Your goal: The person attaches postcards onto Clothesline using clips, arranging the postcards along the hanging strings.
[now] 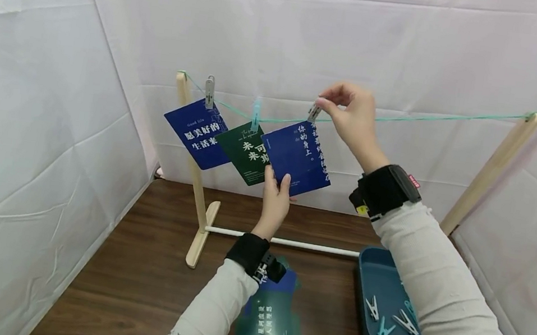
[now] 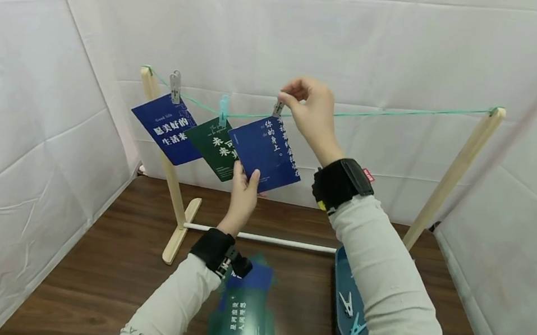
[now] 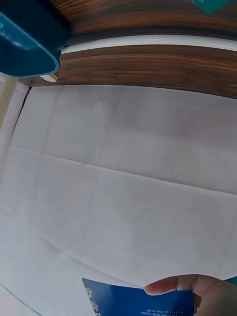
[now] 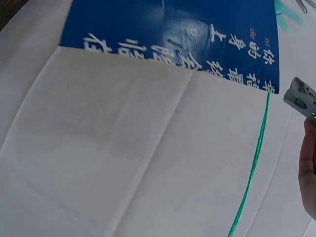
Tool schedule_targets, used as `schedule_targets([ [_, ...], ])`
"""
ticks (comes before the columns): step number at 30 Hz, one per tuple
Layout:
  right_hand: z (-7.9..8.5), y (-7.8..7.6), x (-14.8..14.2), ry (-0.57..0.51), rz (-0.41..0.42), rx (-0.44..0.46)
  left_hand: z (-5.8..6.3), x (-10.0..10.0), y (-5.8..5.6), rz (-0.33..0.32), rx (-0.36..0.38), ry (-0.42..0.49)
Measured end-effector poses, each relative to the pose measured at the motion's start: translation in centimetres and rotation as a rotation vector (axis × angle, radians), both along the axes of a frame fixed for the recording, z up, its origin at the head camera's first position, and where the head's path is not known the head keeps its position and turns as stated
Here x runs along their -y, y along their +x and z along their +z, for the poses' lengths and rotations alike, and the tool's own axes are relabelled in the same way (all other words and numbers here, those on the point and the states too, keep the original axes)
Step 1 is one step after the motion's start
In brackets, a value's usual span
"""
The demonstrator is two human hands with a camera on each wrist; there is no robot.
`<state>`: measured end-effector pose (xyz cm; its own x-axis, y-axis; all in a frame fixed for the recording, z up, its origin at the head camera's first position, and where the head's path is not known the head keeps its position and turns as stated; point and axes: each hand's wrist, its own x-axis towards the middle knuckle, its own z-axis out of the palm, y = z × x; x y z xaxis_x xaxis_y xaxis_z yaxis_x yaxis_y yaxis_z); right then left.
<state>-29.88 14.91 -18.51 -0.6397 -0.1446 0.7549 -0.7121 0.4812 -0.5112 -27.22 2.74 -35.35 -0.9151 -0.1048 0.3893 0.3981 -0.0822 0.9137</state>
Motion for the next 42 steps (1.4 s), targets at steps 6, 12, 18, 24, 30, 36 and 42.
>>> schedule_targets([
  [6, 0.9, -1.1, 0.3, 0.114, -0.035, 0.097, -0.5, -0.4, -0.3, 0.031, 0.013, 0.023],
  [12, 1.1, -1.9, 0.5, 0.200, -0.055, 0.204, -0.6, -0.7, -0.3, 0.023, -0.007, 0.022],
  [18, 0.9, -2.3, 0.3, 0.221, -0.002, 0.251, -0.6, -0.6, -0.5, 0.016, 0.011, 0.027],
  [24, 0.7, -2.6, 0.1, 0.246, 0.027, 0.282, 0.5, -0.4, 0.4, -0.015, 0.037, 0.047],
  [30, 0.8, -2.7, 0.3, 0.247, 0.051, 0.327, 1.1, -0.4, 0.9, -0.015, 0.044, 0.058],
  [36, 0.9, -2.6, 0.7, 0.244, 0.065, 0.333, -0.5, -0.5, -0.6, 0.005, 0.046, 0.060],
  [42, 0.9, -2.6, 0.6, 0.259, 0.079, 0.342, -0.5, -0.6, -0.8, 0.008, 0.075, 0.052],
])
